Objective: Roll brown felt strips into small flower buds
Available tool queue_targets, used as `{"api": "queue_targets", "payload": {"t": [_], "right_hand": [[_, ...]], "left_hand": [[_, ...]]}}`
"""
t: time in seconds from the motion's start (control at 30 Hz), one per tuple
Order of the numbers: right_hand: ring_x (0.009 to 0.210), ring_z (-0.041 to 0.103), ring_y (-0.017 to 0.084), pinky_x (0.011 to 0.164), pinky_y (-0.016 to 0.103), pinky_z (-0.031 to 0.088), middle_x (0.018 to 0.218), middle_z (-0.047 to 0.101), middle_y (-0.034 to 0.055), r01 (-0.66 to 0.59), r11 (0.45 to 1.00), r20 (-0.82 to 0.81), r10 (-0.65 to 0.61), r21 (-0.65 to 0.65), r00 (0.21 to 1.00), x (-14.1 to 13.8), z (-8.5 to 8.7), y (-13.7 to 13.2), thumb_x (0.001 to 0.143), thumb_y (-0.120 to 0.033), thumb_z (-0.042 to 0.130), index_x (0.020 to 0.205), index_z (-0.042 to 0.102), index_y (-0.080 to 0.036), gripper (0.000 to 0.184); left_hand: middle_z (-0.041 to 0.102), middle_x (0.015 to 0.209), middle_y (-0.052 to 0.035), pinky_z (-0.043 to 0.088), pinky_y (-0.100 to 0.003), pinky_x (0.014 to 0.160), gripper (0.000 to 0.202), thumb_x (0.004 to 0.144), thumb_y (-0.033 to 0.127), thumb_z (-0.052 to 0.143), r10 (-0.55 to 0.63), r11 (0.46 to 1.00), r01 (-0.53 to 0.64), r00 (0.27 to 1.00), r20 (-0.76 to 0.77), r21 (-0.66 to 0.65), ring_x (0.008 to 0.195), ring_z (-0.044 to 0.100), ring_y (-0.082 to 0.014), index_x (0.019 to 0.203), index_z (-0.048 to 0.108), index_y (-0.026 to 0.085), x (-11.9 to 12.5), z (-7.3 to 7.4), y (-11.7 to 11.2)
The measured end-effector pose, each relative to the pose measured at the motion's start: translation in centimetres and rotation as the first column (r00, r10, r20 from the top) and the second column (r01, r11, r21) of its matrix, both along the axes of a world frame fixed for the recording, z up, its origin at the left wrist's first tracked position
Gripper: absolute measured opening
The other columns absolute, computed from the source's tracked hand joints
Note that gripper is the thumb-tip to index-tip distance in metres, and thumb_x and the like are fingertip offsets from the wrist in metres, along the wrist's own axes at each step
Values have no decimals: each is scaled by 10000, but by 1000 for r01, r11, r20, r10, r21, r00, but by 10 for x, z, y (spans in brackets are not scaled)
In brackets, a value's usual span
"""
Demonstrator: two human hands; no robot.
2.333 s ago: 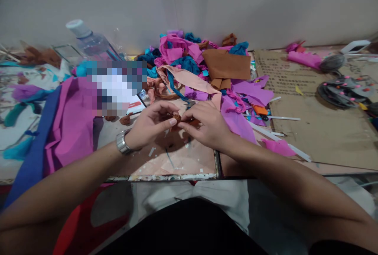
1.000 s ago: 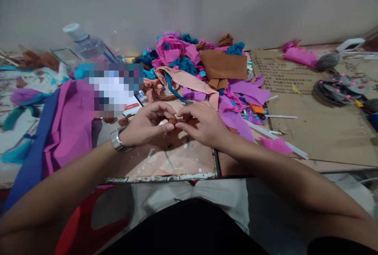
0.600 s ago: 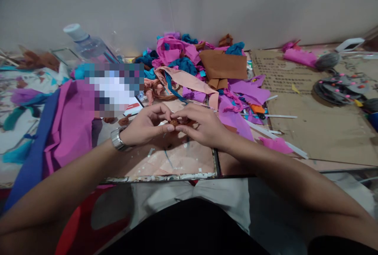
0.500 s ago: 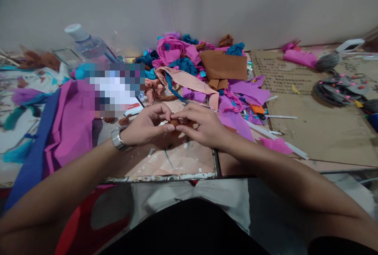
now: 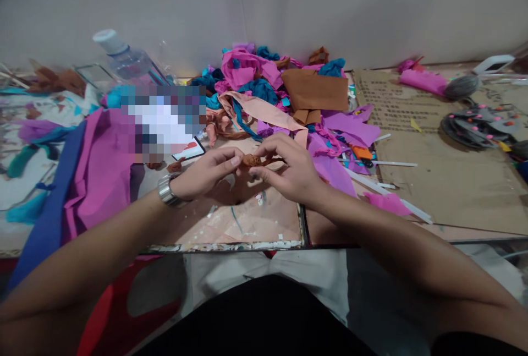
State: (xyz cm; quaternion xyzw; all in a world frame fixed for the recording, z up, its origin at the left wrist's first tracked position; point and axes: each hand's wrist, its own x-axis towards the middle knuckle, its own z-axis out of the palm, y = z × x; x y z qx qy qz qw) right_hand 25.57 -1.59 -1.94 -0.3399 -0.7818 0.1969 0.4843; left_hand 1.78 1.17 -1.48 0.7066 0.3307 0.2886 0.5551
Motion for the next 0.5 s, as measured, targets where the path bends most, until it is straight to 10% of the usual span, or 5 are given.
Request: {"api": "queue_targets", "payload": {"t": [0.33, 0.5], "right_hand": [[894, 650, 206, 785, 357, 540, 974, 699, 49, 27, 1000, -40, -27, -6, 999, -1, -3, 0, 922, -497, 773, 996, 656, -245, 288], [852, 652, 187, 771, 338, 524, 945, 705, 33, 34, 999, -10, -34, 22, 999, 0, -2, 2, 917, -478, 786, 992, 674, -240, 274]], "left_hand": [[702, 798, -29, 477, -257, 683, 381, 918, 534, 747, 24, 983, 1, 990, 136, -183, 714, 627, -135, 858, 687, 163, -1, -7, 0], [650, 846, -21, 489, -262, 734, 364, 943, 525, 718, 100, 995, -102, 991, 87, 13, 771, 602, -136, 913, 627, 174, 1, -7, -1]]}}
